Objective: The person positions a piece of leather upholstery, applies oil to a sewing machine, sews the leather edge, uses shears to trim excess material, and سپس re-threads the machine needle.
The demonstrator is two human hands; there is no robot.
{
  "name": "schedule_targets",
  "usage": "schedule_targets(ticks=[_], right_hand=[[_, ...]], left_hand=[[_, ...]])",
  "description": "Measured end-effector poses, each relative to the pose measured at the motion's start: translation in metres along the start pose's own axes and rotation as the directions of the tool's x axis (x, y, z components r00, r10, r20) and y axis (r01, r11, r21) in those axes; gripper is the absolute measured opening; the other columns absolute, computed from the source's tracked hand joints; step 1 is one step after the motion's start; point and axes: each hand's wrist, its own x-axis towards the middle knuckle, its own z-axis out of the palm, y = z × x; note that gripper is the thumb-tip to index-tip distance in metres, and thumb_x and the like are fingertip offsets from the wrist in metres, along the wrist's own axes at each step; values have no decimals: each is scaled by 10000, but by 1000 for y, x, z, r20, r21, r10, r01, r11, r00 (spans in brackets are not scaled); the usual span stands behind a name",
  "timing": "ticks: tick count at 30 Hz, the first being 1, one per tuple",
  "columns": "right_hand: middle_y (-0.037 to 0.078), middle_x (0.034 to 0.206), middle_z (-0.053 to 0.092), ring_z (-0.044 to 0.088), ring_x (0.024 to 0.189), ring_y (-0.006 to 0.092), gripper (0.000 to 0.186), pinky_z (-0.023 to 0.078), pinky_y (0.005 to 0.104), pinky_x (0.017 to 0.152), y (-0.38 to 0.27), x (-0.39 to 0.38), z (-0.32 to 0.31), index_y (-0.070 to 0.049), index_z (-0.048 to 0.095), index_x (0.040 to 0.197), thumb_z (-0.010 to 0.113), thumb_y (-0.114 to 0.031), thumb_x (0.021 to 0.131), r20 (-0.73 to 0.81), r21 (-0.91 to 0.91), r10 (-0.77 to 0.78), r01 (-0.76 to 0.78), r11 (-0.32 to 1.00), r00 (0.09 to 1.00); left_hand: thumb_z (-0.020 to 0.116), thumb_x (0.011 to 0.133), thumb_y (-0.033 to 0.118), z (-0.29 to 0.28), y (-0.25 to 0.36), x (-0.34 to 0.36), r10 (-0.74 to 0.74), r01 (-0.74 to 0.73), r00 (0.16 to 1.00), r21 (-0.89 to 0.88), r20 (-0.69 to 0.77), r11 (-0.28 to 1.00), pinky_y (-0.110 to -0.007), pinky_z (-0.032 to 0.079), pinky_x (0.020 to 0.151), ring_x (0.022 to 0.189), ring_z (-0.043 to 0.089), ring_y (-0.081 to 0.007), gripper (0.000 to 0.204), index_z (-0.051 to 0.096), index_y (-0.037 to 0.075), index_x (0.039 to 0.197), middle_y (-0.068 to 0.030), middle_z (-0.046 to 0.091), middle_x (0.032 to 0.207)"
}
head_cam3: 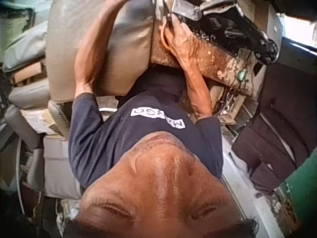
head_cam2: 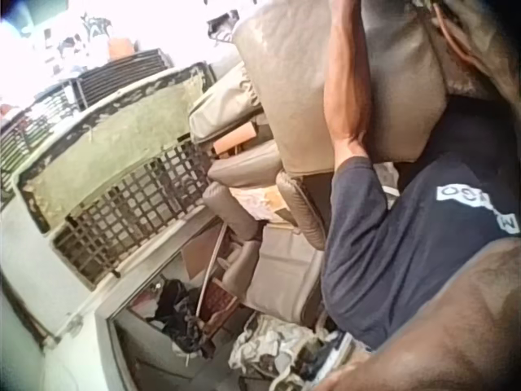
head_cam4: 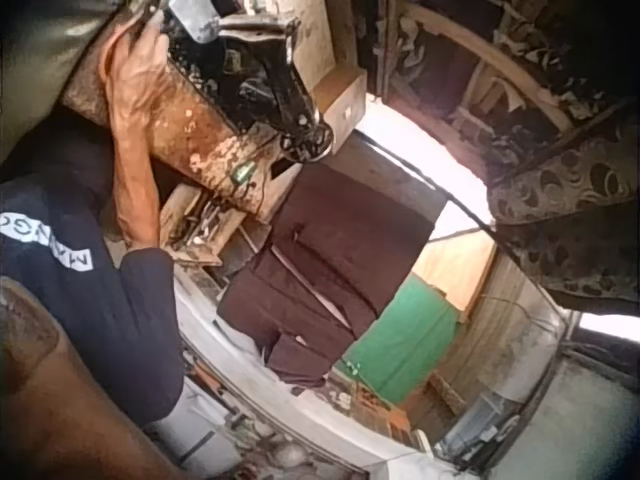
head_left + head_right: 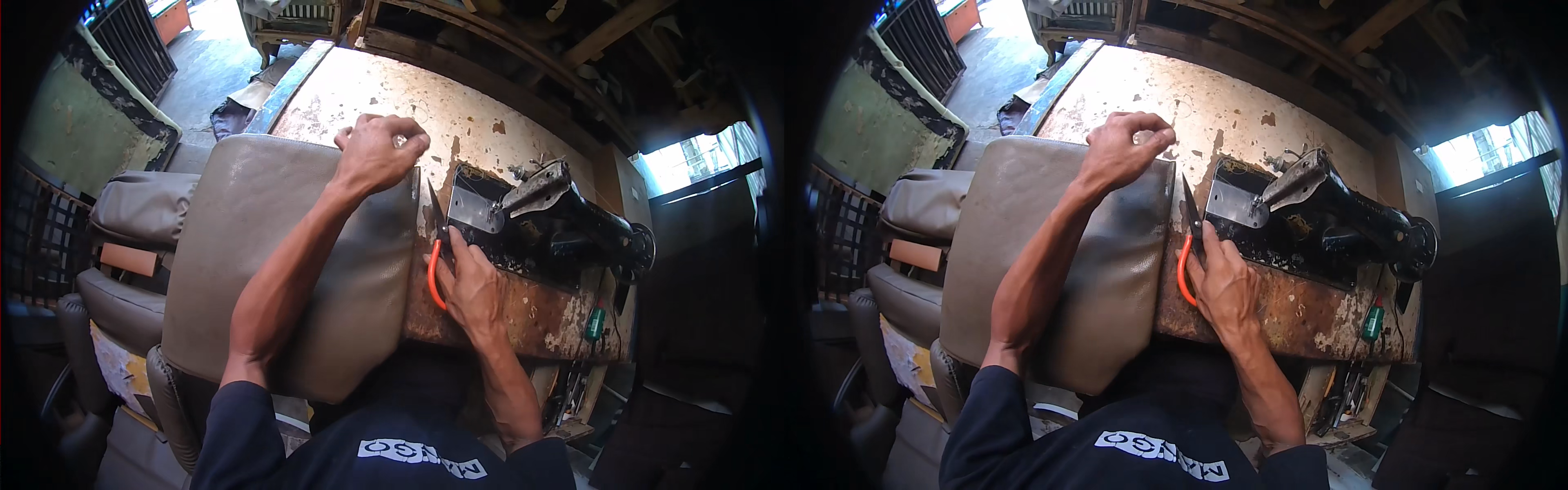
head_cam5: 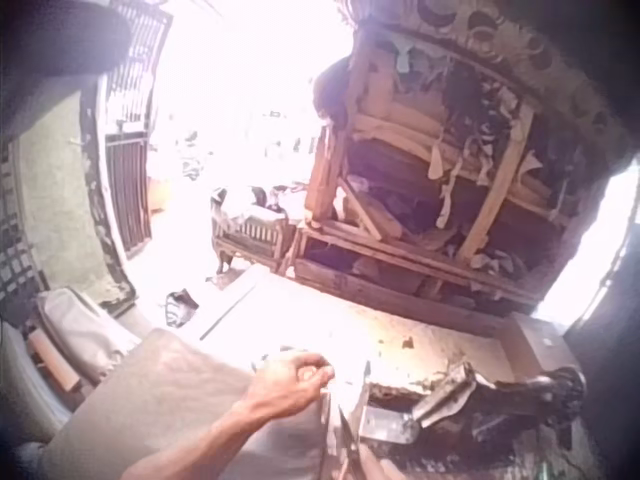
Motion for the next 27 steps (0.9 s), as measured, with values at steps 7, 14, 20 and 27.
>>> schedule_targets(ticks=[7,14,20,27], right_hand=[[227,1087,691,708,949,341,617,548,405,829,15,-39,-7,28,598,1386,788,-328,919,-54,339,222,-191,921,974],[65,1022,670,683,909,144,593,529,251,802,28,-56,-21,-1,573,1435,785,-271,951,188,757,282,-322,569,941],[24,981,653,615,808,78,535,502,213,704,21,-46,-23,-10,592,1369,772,-304,960,486,777,211,-530,340,848],[146,1029,734,707,935,224,643,549,357,865,10,27,-15,8,645,1281,809,-466,879,213,585,161,-258,769,964]], left_hand=[[676,936,548,13,-26,35,-172,59,887,263,429,963,-516,530,905,978,732,-356,551,774,8,988,-166,772,1027],[751,923,343,14,-17,64,161,-37,685,-187,711,982,-361,528,898,946,711,-210,289,805,86,1043,-70,792,1001],[788,902,354,32,-16,62,109,26,832,-234,545,972,-375,525,912,962,714,-212,297,806,110,1070,-75,791,985],[789,880,403,25,-1,57,183,-135,889,-142,419,981,-458,505,948,1028,704,-295,341,809,124,1074,-111,776,1010]])
